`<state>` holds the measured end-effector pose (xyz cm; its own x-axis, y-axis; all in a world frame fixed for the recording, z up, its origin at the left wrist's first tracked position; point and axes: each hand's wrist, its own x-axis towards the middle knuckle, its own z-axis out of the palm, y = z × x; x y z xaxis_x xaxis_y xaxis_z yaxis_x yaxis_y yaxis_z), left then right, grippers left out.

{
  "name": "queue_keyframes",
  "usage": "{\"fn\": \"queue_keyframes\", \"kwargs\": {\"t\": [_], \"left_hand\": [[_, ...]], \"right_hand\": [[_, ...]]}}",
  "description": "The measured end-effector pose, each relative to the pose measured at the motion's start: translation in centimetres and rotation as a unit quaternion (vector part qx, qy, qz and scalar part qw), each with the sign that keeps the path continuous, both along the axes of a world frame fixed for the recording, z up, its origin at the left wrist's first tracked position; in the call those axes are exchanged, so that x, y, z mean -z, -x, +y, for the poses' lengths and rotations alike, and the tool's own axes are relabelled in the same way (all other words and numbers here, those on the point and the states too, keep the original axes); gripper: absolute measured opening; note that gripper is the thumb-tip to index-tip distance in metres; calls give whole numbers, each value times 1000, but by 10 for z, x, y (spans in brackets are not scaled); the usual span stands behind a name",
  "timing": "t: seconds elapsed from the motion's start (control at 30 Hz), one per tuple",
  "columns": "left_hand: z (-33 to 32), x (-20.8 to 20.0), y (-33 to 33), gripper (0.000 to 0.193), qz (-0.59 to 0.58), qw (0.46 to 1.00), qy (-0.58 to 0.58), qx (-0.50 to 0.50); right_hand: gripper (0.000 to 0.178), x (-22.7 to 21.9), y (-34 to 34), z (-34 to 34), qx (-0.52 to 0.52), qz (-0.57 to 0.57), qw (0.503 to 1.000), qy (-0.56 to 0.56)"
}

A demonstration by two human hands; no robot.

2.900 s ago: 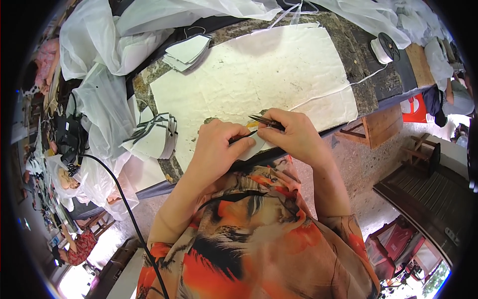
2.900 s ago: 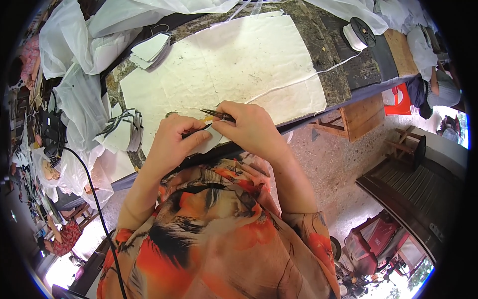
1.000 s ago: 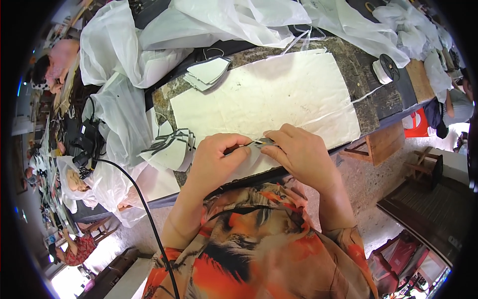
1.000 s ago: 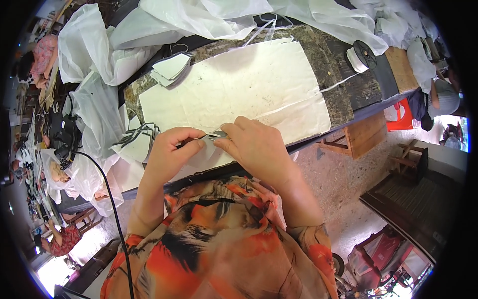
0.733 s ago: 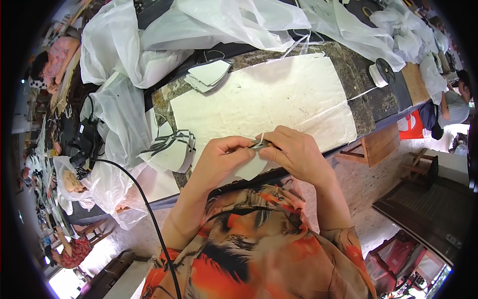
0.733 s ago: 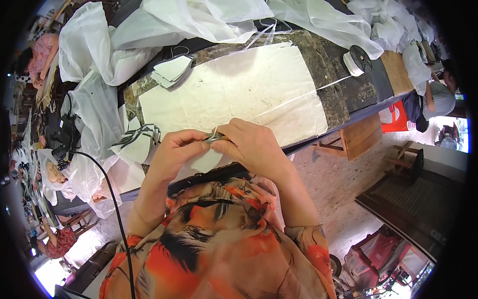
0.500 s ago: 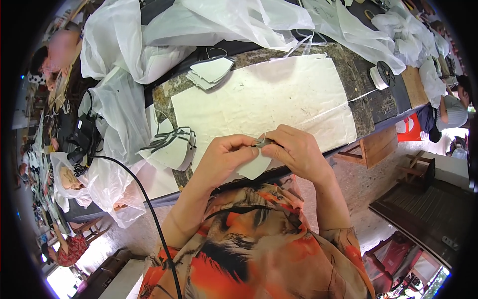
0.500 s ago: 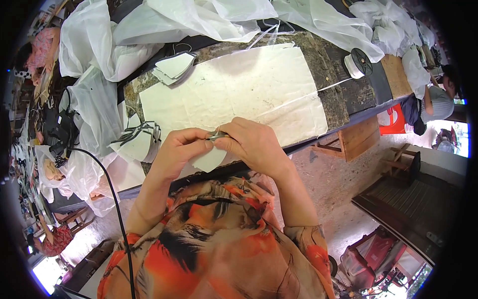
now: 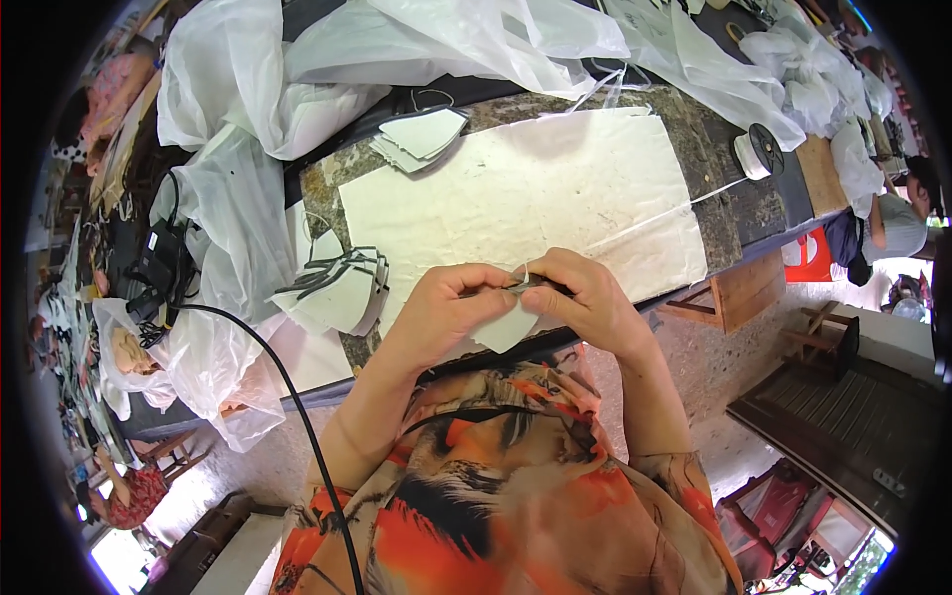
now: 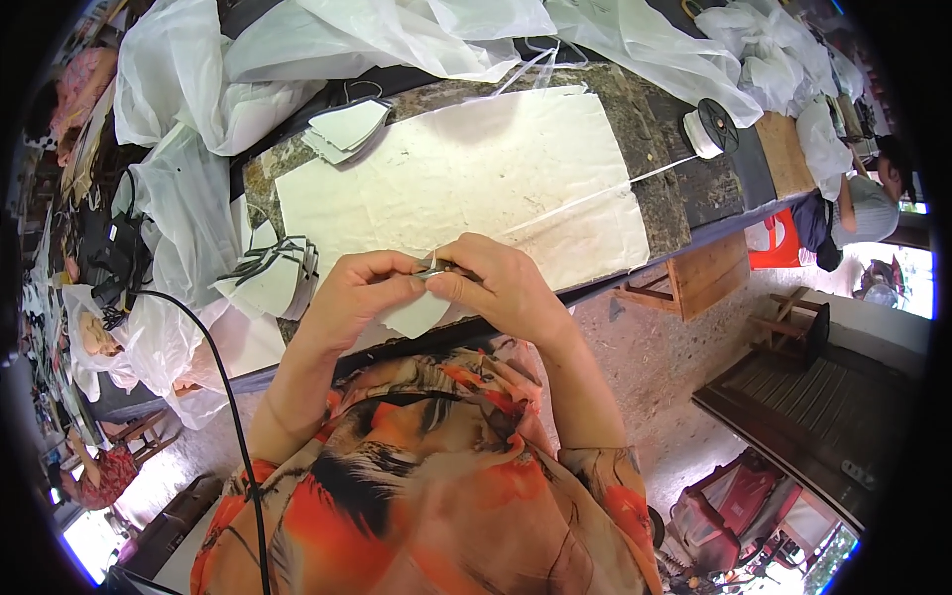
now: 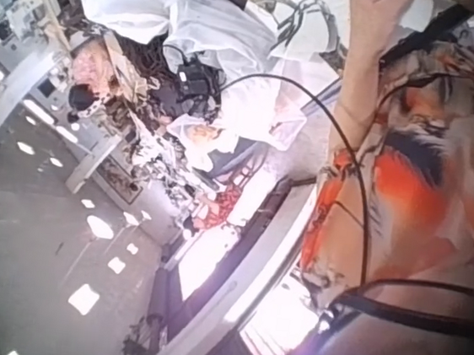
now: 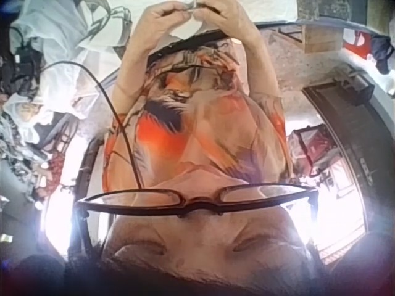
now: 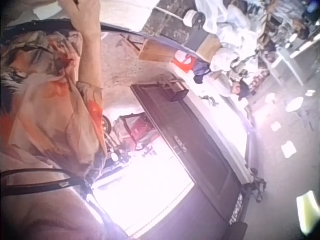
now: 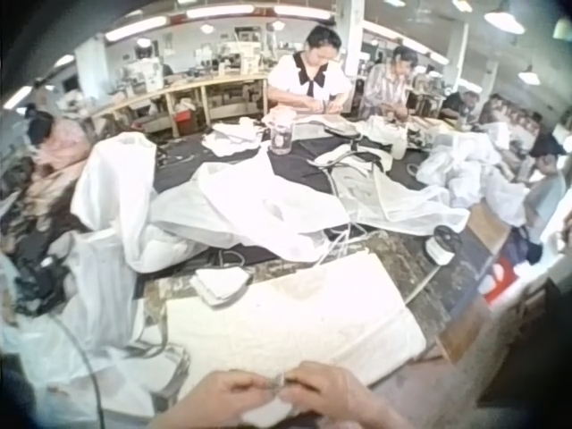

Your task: Applying adhesive to small black strips and attaching them to white shoe upper components.

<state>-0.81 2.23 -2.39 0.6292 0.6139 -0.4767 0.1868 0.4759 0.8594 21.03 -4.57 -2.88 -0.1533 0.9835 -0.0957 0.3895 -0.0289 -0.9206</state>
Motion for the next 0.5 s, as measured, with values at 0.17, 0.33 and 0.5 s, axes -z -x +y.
{"fn": "queue_keyframes", "kwargs": {"t": [0.17,0.33,0.5], "left_hand": [[1,0,-3,18,5,1000,12,0],[3,-1,-1,19,4,1000,14,-12],[-9,2,-2,20,21,999,-45,4]], "right_hand": [[27,3,-4,2,15,10,1000,21],[23,-4,0,6,105,151,981,64],[20,-6,11,5,96,96,985,108]]}}
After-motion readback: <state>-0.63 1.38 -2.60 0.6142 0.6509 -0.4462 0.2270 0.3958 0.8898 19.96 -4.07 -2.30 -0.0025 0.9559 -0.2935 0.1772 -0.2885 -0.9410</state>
